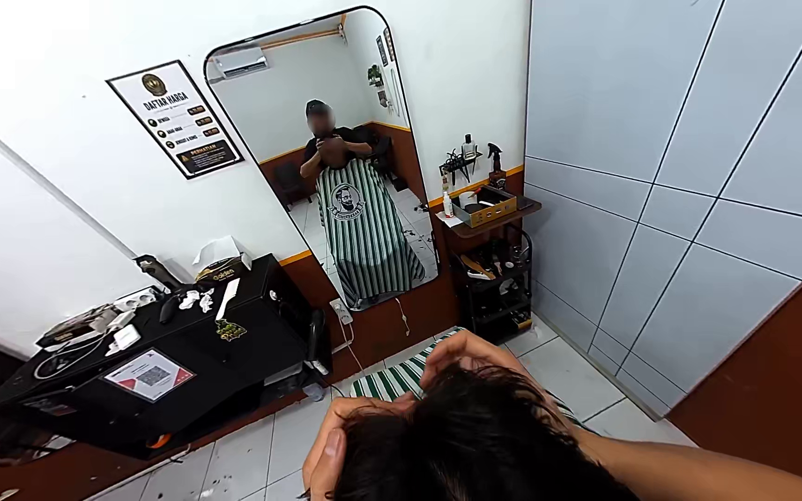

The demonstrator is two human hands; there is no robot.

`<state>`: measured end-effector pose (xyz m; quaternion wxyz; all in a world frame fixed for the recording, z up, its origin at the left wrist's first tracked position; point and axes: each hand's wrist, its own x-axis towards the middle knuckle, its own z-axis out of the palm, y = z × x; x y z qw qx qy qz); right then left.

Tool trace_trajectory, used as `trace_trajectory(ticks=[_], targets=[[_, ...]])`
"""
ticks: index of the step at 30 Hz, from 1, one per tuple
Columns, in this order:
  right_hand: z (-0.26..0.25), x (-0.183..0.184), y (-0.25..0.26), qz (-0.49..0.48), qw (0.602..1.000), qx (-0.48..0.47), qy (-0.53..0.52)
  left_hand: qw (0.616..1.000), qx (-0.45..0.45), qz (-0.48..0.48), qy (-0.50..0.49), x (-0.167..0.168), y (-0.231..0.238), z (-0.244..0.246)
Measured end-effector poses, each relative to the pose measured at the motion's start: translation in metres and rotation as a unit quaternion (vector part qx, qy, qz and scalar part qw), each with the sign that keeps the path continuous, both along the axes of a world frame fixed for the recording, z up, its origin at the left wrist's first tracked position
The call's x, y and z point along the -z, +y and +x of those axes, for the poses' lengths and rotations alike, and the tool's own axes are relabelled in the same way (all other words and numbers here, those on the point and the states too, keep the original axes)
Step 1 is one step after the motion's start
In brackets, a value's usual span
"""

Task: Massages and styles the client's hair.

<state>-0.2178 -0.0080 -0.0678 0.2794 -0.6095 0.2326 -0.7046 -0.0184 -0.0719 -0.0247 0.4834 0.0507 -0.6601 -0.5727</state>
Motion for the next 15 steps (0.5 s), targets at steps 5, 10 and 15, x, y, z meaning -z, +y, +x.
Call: trace_trajectory(ticks=[5,10,15], targets=[[-0.001,-0.002,0.001,-0.012,1.000,0.011,0.026,0.994,0.086,-0.059,0.018,0.020,-0.025,-0.002],[0.002,-0.002,-0.001,0.008,0.999,0.031,0.015,0.999,-0.007,-0.040,-0.011,0.018,-0.017,0.005],[0.003,-0.001,0.003,-0.010,0.998,0.057,0.027,0.998,0.024,-0.049,0.012,0.027,-0.028,-0.001]])
